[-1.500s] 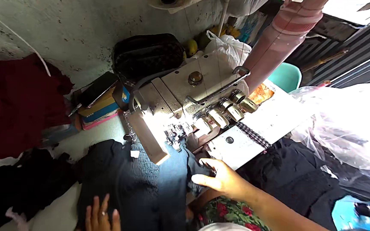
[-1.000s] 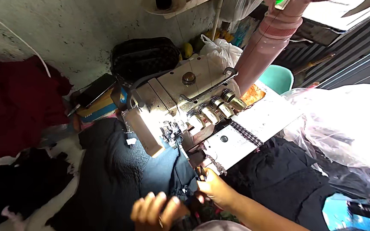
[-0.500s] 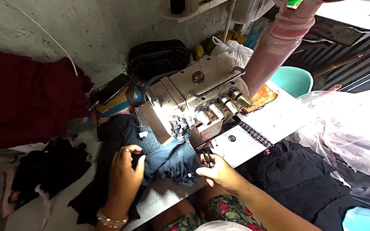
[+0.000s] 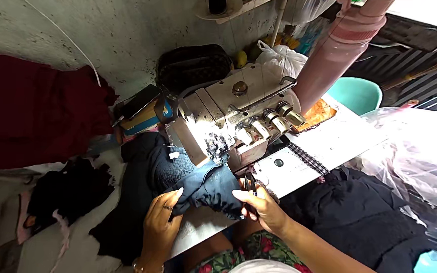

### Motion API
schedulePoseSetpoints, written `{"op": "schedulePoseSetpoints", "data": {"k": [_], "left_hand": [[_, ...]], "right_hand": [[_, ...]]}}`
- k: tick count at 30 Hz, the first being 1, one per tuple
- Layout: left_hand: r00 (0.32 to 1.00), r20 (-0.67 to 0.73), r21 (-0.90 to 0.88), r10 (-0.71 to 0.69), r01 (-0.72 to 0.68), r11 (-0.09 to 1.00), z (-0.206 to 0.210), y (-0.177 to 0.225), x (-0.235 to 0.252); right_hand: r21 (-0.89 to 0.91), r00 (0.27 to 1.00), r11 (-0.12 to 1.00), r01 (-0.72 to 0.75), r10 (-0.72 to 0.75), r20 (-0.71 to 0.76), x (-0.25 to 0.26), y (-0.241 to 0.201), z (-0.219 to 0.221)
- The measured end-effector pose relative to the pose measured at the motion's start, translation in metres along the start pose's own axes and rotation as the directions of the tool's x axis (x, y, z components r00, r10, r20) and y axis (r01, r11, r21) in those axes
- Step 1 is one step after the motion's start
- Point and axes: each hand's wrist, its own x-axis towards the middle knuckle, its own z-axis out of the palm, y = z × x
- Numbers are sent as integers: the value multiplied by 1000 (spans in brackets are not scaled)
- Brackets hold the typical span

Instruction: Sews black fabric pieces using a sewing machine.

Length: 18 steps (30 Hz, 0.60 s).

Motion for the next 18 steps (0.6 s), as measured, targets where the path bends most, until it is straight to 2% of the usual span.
{"op": "schedulePoseSetpoints", "data": {"k": [2, 5, 8, 11, 14, 16, 18], "left_hand": [[997, 72, -121, -37, 45, 992, -7, -4, 6], [983, 143, -317, -116, 156, 936, -19, -13, 15], [940, 119, -435, -321, 340, 834, -34, -9, 37], [915, 140, -527, -378, 392, 754, -39, 1, 65], [912, 195, -491, -361, 410, 769, -38, 11, 83], [913, 212, -332, -349, 403, 853, -37, 14, 91], [934, 219, -119, -282, 313, 942, -37, 18, 96]], "right_hand": [[-60, 994, 993, 106, -108, -26, 4, 5, 4], [-86, 986, 986, 146, -152, -68, 9, 10, 7], [-114, 978, 978, 176, -187, -97, 10, 11, 9], [-142, 969, 966, 216, -231, -92, 7, 13, 12], [-178, 955, 949, 259, -279, -99, 4, 14, 12], [-193, 946, 941, 278, -303, -114, 3, 14, 12], [-200, 944, 939, 281, -308, -117, 3, 14, 10]]}}
